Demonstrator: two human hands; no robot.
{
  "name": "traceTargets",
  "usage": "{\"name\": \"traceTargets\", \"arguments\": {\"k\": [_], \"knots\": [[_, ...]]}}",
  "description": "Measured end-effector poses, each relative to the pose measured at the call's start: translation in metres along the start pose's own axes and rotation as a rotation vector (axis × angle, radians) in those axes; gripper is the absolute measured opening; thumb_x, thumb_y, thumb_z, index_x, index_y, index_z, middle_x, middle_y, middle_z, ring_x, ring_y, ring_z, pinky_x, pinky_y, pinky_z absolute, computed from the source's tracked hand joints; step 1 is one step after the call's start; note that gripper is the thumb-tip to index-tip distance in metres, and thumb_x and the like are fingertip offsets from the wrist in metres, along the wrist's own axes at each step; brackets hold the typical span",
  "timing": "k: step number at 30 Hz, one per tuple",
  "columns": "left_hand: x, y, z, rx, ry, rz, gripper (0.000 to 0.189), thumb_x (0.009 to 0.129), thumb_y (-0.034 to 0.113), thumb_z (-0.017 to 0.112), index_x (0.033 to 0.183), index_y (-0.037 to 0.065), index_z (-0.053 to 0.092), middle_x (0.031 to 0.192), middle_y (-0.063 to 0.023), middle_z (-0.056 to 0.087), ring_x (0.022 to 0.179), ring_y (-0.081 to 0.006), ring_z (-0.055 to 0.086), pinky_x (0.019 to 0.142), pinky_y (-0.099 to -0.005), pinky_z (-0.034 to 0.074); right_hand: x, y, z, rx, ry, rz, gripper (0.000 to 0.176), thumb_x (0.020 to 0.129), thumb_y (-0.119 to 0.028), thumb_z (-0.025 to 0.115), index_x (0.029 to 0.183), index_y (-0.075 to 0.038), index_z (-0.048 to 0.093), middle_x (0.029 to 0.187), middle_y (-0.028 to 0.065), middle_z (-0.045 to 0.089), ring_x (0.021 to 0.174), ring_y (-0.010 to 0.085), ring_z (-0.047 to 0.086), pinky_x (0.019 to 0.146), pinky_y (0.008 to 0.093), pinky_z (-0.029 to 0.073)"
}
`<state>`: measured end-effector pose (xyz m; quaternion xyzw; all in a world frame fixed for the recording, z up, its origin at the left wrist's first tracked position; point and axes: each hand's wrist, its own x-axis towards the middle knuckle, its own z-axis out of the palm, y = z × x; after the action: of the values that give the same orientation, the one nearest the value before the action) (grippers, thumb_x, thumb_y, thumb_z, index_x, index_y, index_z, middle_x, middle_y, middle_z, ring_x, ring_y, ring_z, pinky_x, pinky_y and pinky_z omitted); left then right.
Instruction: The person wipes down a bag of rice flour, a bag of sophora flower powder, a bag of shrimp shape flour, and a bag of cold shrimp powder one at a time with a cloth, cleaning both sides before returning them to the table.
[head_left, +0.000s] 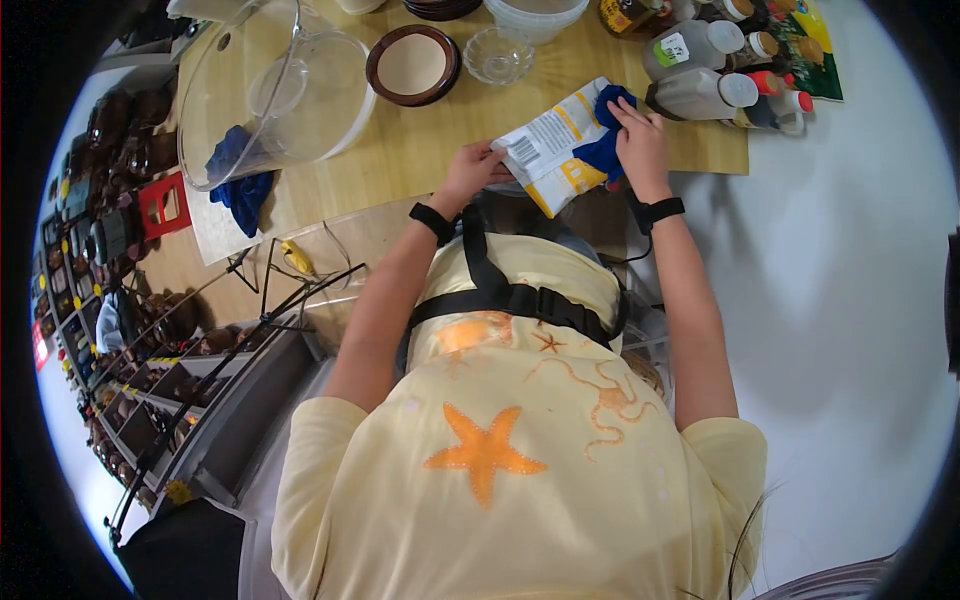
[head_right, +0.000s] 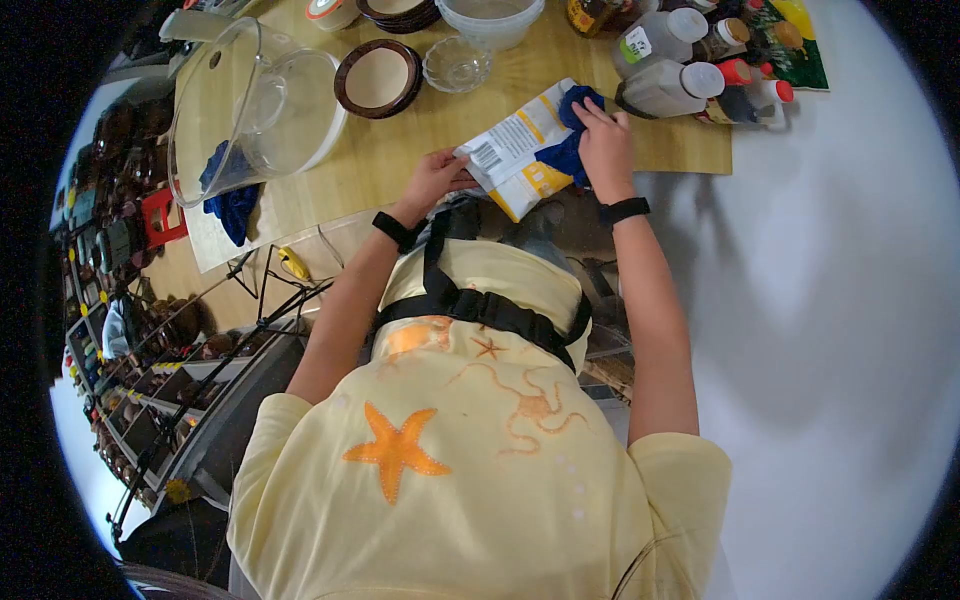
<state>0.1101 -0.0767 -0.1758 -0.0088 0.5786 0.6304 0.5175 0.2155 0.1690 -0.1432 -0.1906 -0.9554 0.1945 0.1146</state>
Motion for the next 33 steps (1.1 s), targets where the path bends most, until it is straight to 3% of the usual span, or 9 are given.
{"name": "traceTargets", "arguments": {"k": [5, 9, 12, 15, 20, 28, 31, 33], "knots": [[-0.002, 0.003, 0.001, -0.025, 0.013, -0.020, 0.028, 0.093, 0.010, 0.046, 0.114, -0.009, 0.049, 0.101, -0.0140, 0.061, 0.088, -0.0237, 0.064, 0.077, -0.0315, 0.054, -0.007, -0.034, 0.017, 0.173, 0.027, -0.074, 0.038, 0.073, 0.000, 0.051, 0.107, -0.011, 0.064, 0.115, 0.0089, 0.059, 0.094, 0.0332, 0.053, 0.087, 0.0360, 0.042], [0.000, -0.002, -0.006, -0.049, -0.038, 0.005, 0.029, 0.093, 0.010, 0.044, 0.116, -0.007, 0.047, 0.105, -0.0141, 0.058, 0.092, -0.0239, 0.062, 0.080, -0.0321, 0.054, -0.022, -0.082, 0.030, 0.353, -0.124, -0.194, 0.041, 0.073, 0.002, 0.051, 0.109, -0.014, 0.063, 0.117, 0.0065, 0.059, 0.093, 0.0302, 0.052, 0.088, 0.0358, 0.042], [-0.002, -0.006, -0.011, -0.071, -0.070, 0.022, 0.029, 0.094, 0.010, 0.041, 0.119, -0.006, 0.045, 0.109, -0.0146, 0.056, 0.095, -0.0243, 0.061, 0.084, -0.0336, 0.052, -0.030, -0.102, 0.030, 0.391, -0.178, -0.268, 0.040, 0.072, 0.004, 0.051, 0.108, -0.010, 0.063, 0.117, 0.0064, 0.059, 0.090, 0.0287, 0.050, 0.086, 0.0341, 0.043], [-0.004, 0.001, -0.015, -0.133, -0.097, -0.041, 0.030, 0.095, 0.011, 0.038, 0.120, -0.005, 0.043, 0.111, -0.0148, 0.055, 0.097, -0.0249, 0.060, 0.087, -0.0356, 0.050, -0.024, -0.097, 0.030, 0.410, -0.215, -0.274, 0.041, 0.072, 0.004, 0.052, 0.108, -0.009, 0.063, 0.118, 0.0049, 0.058, 0.091, 0.0281, 0.049, 0.086, 0.0346, 0.044], [-0.005, 0.004, -0.015, -0.164, -0.108, -0.055, 0.031, 0.095, 0.014, 0.039, 0.120, -0.004, 0.042, 0.110, -0.0150, 0.055, 0.097, -0.0265, 0.060, 0.088, -0.0369, 0.049, -0.023, -0.090, 0.018, 0.256, -0.306, -0.463, 0.036, 0.072, -0.001, 0.055, 0.105, -0.011, 0.064, 0.117, 0.0006, 0.059, 0.092, 0.0258, 0.050, 0.086, 0.0341, 0.044], [-0.004, 0.007, -0.011, -0.122, -0.099, -0.086, 0.035, 0.096, 0.016, 0.039, 0.119, -0.009, 0.041, 0.111, -0.0195, 0.055, 0.099, -0.0274, 0.059, 0.088, -0.0345, 0.050, -0.068, -0.041, -0.014, 0.137, -0.458, -0.586, 0.030, 0.072, -0.001, 0.054, 0.097, -0.011, 0.066, 0.115, -0.0039, 0.058, 0.100, 0.0219, 0.049, 0.089, 0.0316, 0.044], [-0.004, 0.006, -0.011, -0.159, -0.101, -0.069, 0.036, 0.096, 0.017, 0.039, 0.119, -0.010, 0.041, 0.109, -0.0200, 0.056, 0.097, -0.0276, 0.060, 0.086, -0.0338, 0.051, -0.085, -0.009, -0.026, 0.060, -0.657, -0.425, 0.029, 0.071, -0.001, 0.055, 0.096, -0.011, 0.067, 0.113, -0.0024, 0.060, 0.099, 0.0230, 0.050, 0.089, 0.0316, 0.044], [-0.004, 0.004, -0.010, -0.172, -0.091, -0.057, 0.036, 0.096, 0.017, 0.040, 0.118, -0.010, 0.042, 0.107, -0.0196, 0.057, 0.095, -0.0275, 0.061, 0.085, -0.0334, 0.051, -0.092, 0.008, -0.040, 0.090, -0.539, -0.340, 0.030, 0.070, 0.000, 0.055, 0.096, -0.011, 0.067, 0.113, -0.0012, 0.061, 0.096, 0.0238, 0.050, 0.087, 0.0318, 0.044]]}}
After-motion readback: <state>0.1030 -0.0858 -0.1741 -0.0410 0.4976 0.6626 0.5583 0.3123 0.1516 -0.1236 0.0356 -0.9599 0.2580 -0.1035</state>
